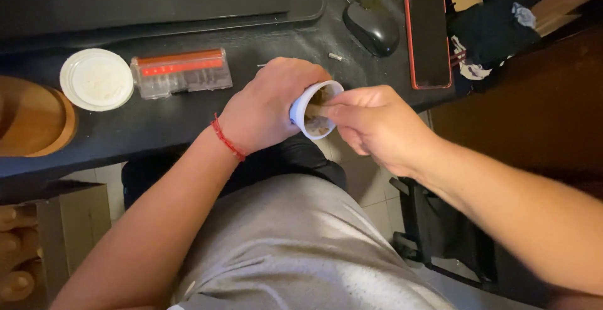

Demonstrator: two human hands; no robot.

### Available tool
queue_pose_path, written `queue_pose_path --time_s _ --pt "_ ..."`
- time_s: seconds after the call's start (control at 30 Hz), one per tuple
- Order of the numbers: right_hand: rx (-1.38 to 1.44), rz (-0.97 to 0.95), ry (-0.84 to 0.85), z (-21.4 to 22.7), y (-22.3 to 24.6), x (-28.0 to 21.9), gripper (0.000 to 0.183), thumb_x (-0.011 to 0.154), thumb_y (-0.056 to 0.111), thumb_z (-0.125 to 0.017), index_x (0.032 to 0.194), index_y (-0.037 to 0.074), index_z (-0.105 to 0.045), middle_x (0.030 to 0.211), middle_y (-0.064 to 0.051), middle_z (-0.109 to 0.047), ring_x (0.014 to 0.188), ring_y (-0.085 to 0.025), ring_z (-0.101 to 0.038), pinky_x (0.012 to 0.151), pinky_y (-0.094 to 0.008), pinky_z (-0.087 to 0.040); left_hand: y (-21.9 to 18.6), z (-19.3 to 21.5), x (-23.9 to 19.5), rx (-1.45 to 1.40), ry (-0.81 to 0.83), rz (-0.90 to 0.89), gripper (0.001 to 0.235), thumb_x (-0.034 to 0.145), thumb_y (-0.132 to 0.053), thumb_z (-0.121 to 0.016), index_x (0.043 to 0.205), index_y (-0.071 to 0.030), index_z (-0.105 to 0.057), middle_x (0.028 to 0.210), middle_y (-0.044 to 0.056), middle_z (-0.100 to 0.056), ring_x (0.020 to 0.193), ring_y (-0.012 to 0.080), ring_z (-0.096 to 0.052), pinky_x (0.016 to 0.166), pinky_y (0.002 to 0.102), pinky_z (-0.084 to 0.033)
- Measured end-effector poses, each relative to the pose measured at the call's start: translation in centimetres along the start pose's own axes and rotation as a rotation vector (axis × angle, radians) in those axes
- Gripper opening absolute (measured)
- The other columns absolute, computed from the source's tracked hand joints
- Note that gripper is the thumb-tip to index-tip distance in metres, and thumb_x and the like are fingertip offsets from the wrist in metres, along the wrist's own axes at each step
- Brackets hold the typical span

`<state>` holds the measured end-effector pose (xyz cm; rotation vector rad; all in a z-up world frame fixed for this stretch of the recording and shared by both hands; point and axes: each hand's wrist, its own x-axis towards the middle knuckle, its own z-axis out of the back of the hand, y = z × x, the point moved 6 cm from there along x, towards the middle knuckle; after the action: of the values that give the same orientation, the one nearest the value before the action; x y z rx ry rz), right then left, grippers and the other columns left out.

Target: The person mixes a brown substance in a small white cup using a wooden stick. They then scoop a white powder from a yellow container and add it to the cup, continuing to stir the mixture.

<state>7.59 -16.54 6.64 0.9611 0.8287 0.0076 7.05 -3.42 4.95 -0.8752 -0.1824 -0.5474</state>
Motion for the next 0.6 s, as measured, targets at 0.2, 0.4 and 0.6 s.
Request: queue_pose_path --time_s 0.2,0.4,0.6 --pt "-0.45 0.236 -0.067 -0.2 0.4 -0.4 0.015 0.093 0.018 -0.053 0.084 0.008 -0.06 0.054 -0.004 -0.041 0.053 -0.022 -0.034 0.05 -0.036 -0.028 0.7 -0.4 -0.8 0.003 -0.005 0.023 0.02 0.086 -0.032 -0.065 0.094 -0.014 -0.065 0.08 0.003 -0.062 0.07 0.029 -0.057 0.07 0.041 -0.042" --pt "-1.495 0.964 -0.203 -1.1 2.0 -1.2 0.007 0.077 0.011 -0.056 0.079 0.014 -0.05 0.06 -0.001 -0.049 0.052 -0.029 -0.049 0.043 -0.045 -0.037 0.9 0.0 -1.2 -0.076 -0.071 0.062 0.029 0.078 -0.025 -0.072 0.1 -0.013 -0.058 0.093 0.0 -0.063 0.081 0.0249 -0.056 0.079 0.037 -0.042" --pt "-1.855 1.198 -0.185 -1.0 3.7 -3.2 0.023 0.082 0.012 -0.061 0.105 0.015 -0.062 0.06 0.005 -0.052 0.058 -0.021 -0.054 0.05 -0.035 -0.04 1.8 1.1 -2.0 -0.245 -0.125 0.177 0.045 0.07 -0.017 -0.078 0.109 -0.012 -0.056 0.105 0.003 -0.064 0.09 0.0241 -0.062 0.077 0.035 -0.047"
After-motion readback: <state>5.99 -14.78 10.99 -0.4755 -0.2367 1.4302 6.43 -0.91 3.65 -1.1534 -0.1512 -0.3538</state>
